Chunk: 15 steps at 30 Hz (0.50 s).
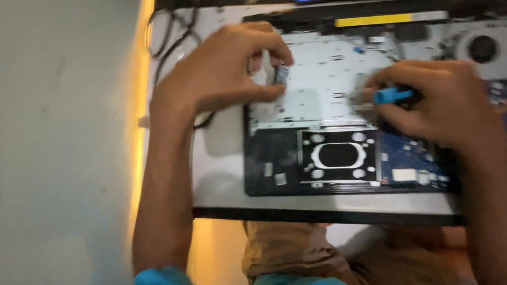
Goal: Disassembling a laptop by removing internal screws and disconnecting cables from the motherboard.
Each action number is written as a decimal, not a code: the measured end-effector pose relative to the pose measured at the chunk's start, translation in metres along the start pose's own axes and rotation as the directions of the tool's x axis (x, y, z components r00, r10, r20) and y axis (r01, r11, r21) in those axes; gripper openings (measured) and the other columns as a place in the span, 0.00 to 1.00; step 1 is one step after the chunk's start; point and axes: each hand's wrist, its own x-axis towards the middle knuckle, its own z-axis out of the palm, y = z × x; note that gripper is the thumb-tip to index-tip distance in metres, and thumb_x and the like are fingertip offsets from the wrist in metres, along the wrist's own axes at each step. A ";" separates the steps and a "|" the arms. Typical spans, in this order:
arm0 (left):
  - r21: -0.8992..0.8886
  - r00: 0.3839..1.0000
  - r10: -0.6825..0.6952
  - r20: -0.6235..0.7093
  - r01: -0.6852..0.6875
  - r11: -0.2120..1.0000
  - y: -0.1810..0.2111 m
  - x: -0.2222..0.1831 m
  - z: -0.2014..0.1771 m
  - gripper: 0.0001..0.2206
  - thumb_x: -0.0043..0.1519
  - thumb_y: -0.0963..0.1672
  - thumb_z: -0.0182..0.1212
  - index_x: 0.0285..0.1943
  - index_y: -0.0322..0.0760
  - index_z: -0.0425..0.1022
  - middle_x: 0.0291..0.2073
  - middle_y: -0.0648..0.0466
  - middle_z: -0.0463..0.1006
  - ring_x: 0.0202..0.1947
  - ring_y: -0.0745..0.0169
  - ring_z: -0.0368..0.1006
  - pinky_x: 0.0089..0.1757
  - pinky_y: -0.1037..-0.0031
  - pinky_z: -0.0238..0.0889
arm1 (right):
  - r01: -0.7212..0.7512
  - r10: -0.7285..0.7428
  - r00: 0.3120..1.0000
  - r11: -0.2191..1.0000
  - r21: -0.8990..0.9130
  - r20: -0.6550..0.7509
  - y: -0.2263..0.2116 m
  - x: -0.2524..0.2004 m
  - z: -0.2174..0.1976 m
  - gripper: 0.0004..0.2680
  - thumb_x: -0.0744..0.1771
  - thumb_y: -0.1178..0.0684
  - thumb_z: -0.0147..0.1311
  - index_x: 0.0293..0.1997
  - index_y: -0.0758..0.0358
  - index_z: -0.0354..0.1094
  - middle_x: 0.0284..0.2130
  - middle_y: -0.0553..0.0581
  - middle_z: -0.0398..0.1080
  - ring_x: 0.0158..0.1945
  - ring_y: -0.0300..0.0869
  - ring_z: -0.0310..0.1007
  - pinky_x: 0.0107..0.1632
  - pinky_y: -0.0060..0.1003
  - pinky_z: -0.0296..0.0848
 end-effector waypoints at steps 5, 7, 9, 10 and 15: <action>-0.004 0.919 0.376 -0.116 -0.379 0.925 0.044 0.029 0.051 0.19 0.61 0.40 0.82 0.61 0.35 0.86 0.50 0.52 0.84 0.46 0.54 0.80 0.49 0.63 0.75 | -0.080 0.100 0.994 0.930 0.359 -0.038 -0.041 0.007 -0.017 0.07 0.70 0.53 0.73 0.50 0.63 0.87 0.24 0.51 0.79 0.21 0.36 0.66 0.29 0.34 0.63; 0.000 0.877 0.453 -0.159 -0.459 0.888 0.062 0.033 0.063 0.21 0.60 0.38 0.81 0.64 0.32 0.86 0.50 0.50 0.86 0.46 0.51 0.81 0.53 0.62 0.76 | -0.132 0.162 0.986 0.908 0.397 -0.043 -0.049 0.003 -0.030 0.08 0.70 0.50 0.73 0.48 0.62 0.87 0.24 0.50 0.80 0.22 0.36 0.67 0.30 0.34 0.63; 0.003 0.904 0.366 -0.222 -0.374 0.927 0.074 0.035 0.073 0.25 0.56 0.38 0.86 0.64 0.38 0.86 0.48 0.54 0.89 0.47 0.57 0.81 0.51 0.65 0.76 | -0.104 0.149 0.988 0.852 0.513 -0.048 -0.055 -0.003 -0.044 0.02 0.70 0.61 0.73 0.44 0.62 0.84 0.32 0.50 0.82 0.29 0.34 0.69 0.32 0.31 0.67; -0.006 0.896 0.393 -0.207 -0.403 0.915 0.080 0.042 0.080 0.25 0.56 0.38 0.86 0.64 0.38 0.86 0.48 0.54 0.89 0.47 0.57 0.81 0.51 0.65 0.76 | -0.120 0.177 0.982 0.855 0.504 -0.066 -0.052 -0.013 -0.053 0.02 0.70 0.61 0.73 0.44 0.62 0.84 0.32 0.50 0.82 0.29 0.34 0.69 0.32 0.31 0.67; 0.212 0.900 0.416 -0.130 -0.384 0.899 0.092 0.061 0.114 0.36 0.65 0.58 0.82 0.77 0.38 0.80 0.65 0.48 0.89 0.56 0.52 0.84 0.61 0.56 0.71 | -0.225 0.306 0.939 0.893 0.389 -0.159 -0.018 -0.063 -0.093 0.04 0.73 0.56 0.68 0.48 0.65 0.84 0.29 0.53 0.78 0.27 0.37 0.71 0.33 0.32 0.69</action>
